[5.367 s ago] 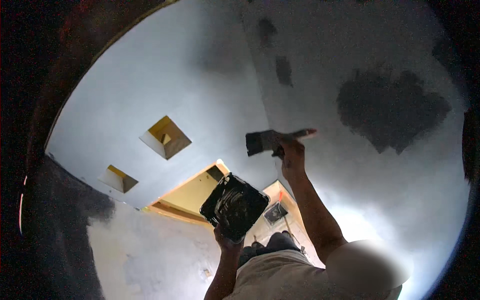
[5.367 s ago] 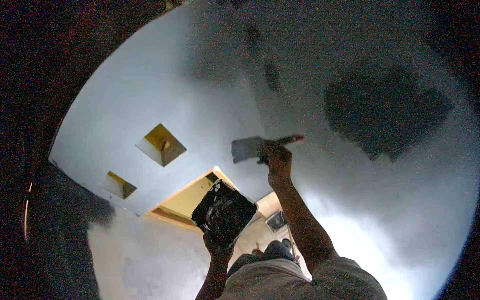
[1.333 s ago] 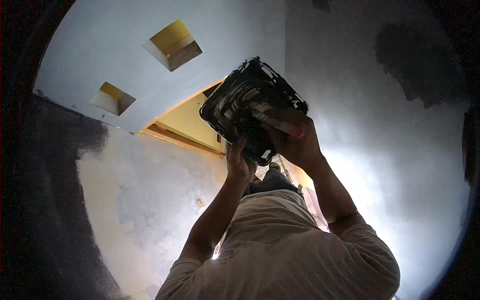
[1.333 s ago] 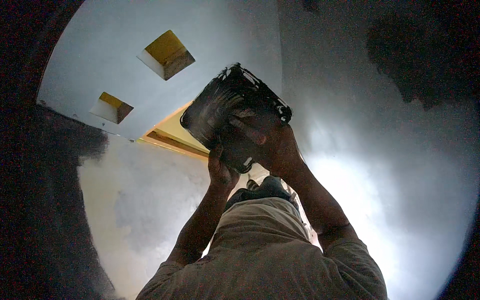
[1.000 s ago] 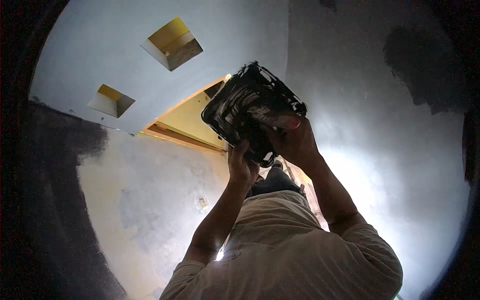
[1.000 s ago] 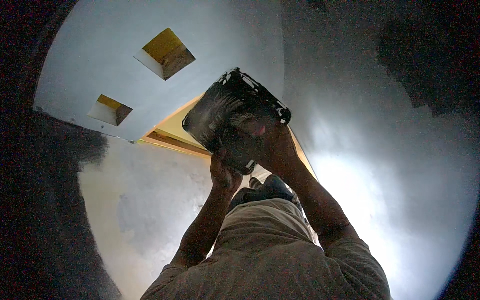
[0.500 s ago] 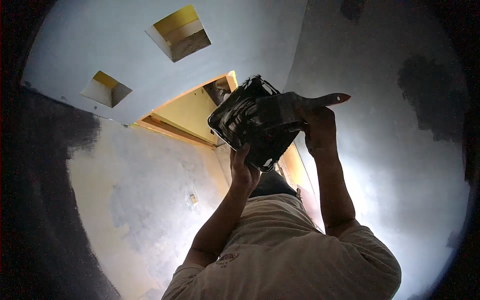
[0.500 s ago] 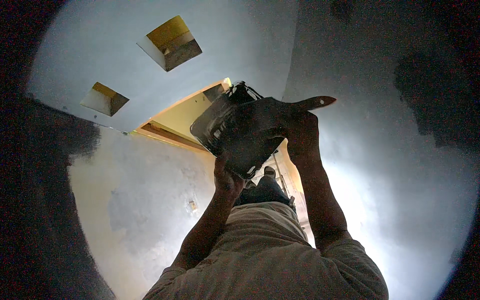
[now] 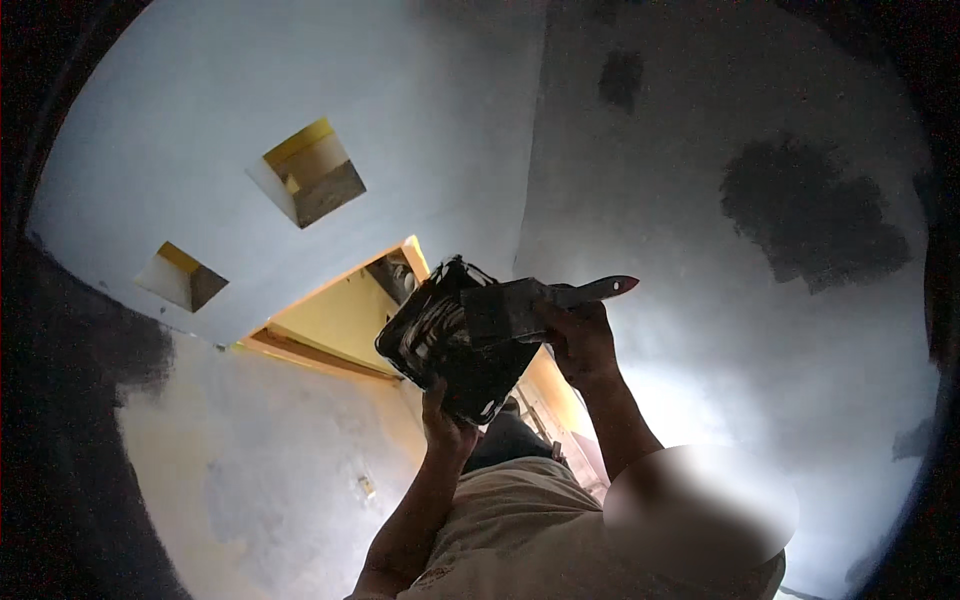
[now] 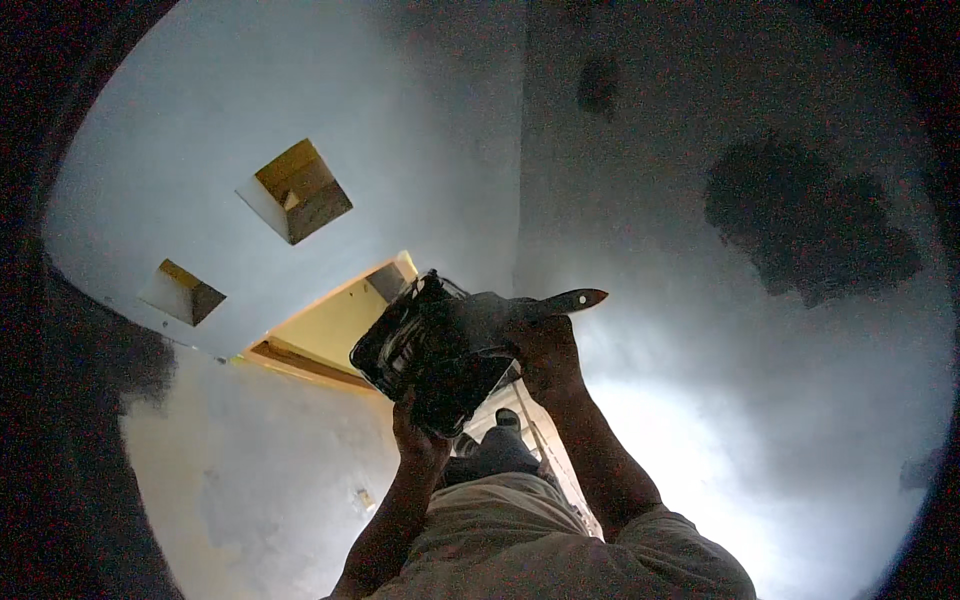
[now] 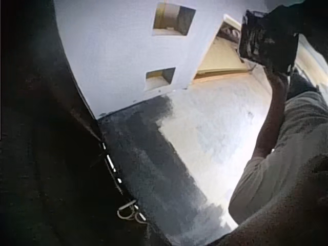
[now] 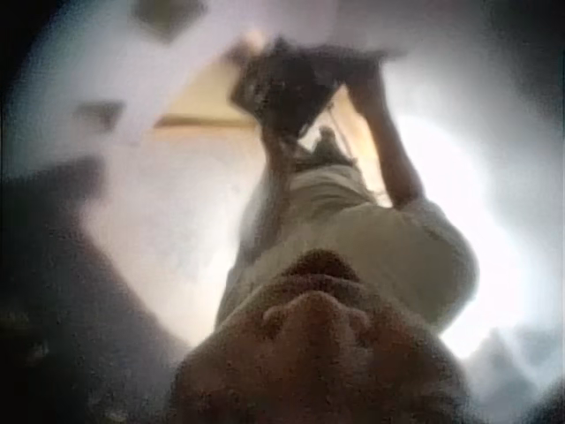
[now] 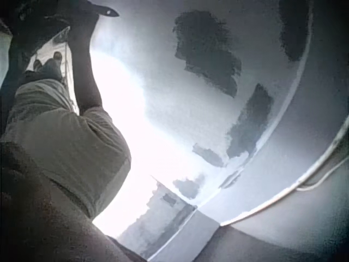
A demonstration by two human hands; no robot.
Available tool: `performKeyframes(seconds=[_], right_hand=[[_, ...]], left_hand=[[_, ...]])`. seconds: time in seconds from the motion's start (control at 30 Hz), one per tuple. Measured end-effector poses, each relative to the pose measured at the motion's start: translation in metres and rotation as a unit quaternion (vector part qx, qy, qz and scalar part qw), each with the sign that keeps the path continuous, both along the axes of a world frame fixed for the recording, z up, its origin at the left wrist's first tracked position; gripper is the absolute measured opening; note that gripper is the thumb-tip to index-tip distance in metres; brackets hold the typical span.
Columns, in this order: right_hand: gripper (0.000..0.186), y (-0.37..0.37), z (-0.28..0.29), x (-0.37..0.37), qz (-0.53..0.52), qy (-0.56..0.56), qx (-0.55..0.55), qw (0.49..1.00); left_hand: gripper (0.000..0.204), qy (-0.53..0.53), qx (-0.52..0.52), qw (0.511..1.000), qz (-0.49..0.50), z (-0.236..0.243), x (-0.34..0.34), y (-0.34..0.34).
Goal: The person paints a ceiling with a brush while holding a paint container. They dip the brush into the container and apply paint to different sections of the ceiling surface.
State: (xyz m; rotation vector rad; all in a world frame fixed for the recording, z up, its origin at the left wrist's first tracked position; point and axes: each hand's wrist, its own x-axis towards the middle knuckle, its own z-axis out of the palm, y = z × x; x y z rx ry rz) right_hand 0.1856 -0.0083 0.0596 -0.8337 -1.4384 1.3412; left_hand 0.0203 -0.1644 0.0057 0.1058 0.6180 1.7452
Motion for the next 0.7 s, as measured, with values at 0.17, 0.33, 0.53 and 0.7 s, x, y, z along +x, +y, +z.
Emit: performKeyframes(seconds=[0.17, 0.33, 0.53, 0.7], right_hand=[[0.026, -0.015, 0.032, -0.005, -0.006, 0.158, -0.09, 0.983], [0.035, -0.009, 0.059, 0.01, 0.152, -0.041, 0.28, 0.947], [0.026, 0.008, 0.069, 0.043, 0.253, -0.342, 0.321, 0.846], [0.021, 0.013, 0.093, 0.074, 0.252, -0.342, 0.384, 0.82]], left_hand=[[0.058, 0.008, 0.005, 1.0, 0.004, -0.001, -0.002, -0.003], [0.052, 0.018, -0.025, 0.999, 0.036, -0.001, -0.001, 0.0], [0.052, 0.056, 0.018, 0.998, 0.007, 0.017, -0.017, 0.03], [0.052, 0.022, 0.105, 0.991, -0.076, 0.053, -0.026, 0.057]])
